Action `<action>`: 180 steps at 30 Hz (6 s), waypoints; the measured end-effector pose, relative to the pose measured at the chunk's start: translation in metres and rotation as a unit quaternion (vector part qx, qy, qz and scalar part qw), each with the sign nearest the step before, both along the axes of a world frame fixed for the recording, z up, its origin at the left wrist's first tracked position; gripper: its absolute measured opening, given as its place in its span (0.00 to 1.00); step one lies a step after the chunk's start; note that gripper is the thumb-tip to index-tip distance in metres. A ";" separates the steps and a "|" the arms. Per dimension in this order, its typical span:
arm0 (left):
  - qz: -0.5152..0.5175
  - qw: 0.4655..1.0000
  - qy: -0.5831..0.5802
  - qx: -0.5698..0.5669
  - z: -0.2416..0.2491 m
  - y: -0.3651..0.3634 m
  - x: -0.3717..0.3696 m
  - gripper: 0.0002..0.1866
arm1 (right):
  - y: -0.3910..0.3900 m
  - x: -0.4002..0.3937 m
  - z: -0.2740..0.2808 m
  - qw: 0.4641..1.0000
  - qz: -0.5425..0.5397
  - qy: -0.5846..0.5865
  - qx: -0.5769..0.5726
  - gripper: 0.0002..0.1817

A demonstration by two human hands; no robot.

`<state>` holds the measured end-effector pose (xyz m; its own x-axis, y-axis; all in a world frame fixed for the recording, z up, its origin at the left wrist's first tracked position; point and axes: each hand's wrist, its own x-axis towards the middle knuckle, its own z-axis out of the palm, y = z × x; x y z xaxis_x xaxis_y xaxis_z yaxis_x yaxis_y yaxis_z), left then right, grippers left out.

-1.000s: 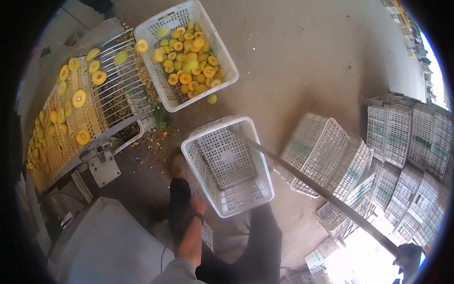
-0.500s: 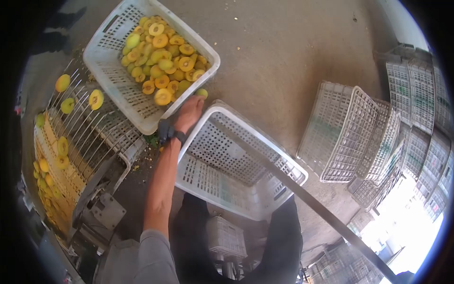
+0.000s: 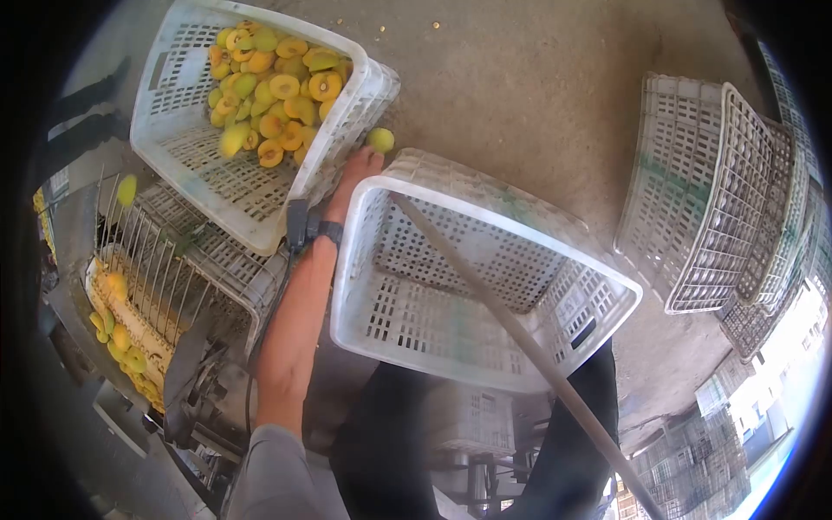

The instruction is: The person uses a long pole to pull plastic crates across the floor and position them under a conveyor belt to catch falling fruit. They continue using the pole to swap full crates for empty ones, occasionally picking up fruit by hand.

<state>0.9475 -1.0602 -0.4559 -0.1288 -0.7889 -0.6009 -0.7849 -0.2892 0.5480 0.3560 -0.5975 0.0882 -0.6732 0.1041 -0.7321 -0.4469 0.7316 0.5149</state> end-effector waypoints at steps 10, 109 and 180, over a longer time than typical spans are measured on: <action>-0.162 0.937 -0.219 -0.219 -0.017 -0.007 -0.058 0.20 | 0.031 -0.020 -0.023 0.999 -0.013 -0.025 0.023 0.15; -0.001 0.927 -0.107 -0.359 0.349 0.538 -0.230 0.18 | 0.174 -0.023 -0.182 0.791 0.400 -0.078 -0.457 0.24; -0.270 0.875 -0.002 -0.401 0.255 0.573 -0.372 0.22 | 0.347 -0.064 -0.155 0.718 0.325 -0.098 -0.608 0.22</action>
